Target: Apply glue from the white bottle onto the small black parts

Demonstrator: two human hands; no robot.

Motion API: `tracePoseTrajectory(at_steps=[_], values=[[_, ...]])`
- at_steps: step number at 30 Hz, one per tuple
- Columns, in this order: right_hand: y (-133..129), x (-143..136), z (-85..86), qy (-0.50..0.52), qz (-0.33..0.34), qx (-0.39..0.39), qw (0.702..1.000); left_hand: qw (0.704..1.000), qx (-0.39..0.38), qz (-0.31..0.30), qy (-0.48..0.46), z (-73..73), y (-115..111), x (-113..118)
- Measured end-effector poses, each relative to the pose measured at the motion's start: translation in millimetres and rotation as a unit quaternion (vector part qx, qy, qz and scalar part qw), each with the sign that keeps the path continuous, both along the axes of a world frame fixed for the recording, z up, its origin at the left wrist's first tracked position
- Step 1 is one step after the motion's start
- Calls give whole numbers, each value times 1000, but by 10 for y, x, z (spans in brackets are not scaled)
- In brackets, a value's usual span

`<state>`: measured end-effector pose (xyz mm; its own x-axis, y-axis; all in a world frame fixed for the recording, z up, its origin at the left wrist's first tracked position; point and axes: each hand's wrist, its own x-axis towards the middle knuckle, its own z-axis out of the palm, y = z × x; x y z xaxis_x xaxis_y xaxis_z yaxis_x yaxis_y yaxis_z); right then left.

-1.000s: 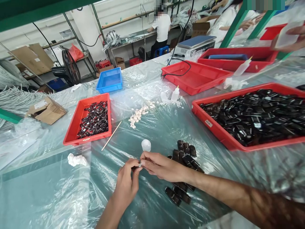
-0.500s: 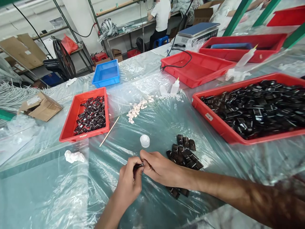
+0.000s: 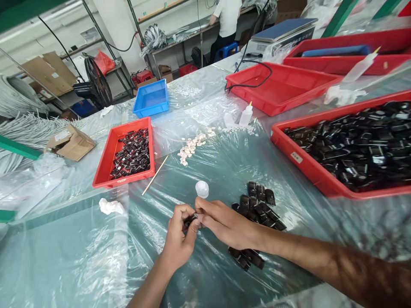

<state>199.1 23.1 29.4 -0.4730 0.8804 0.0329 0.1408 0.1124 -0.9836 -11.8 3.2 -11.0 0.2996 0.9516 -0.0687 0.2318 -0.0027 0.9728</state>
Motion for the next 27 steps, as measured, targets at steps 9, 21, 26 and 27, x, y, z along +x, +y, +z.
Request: tracePoseTrajectory(at_steps=[9, 21, 26, 27], values=[[153, 285, 154, 13, 13, 149, 989, 997, 34, 37, -51, 78, 54, -28], [1259, 1215, -403, 23, -316, 44, 948, 998, -31, 39, -28, 106, 339, -245], [1362, 1299, -506, 9, -346, 32, 938, 998, -34, 43, -26, 82, 362, -273], [1369, 1294, -514, 6, -347, 32, 937, 998, -35, 45, -22, 79, 356, -276]])
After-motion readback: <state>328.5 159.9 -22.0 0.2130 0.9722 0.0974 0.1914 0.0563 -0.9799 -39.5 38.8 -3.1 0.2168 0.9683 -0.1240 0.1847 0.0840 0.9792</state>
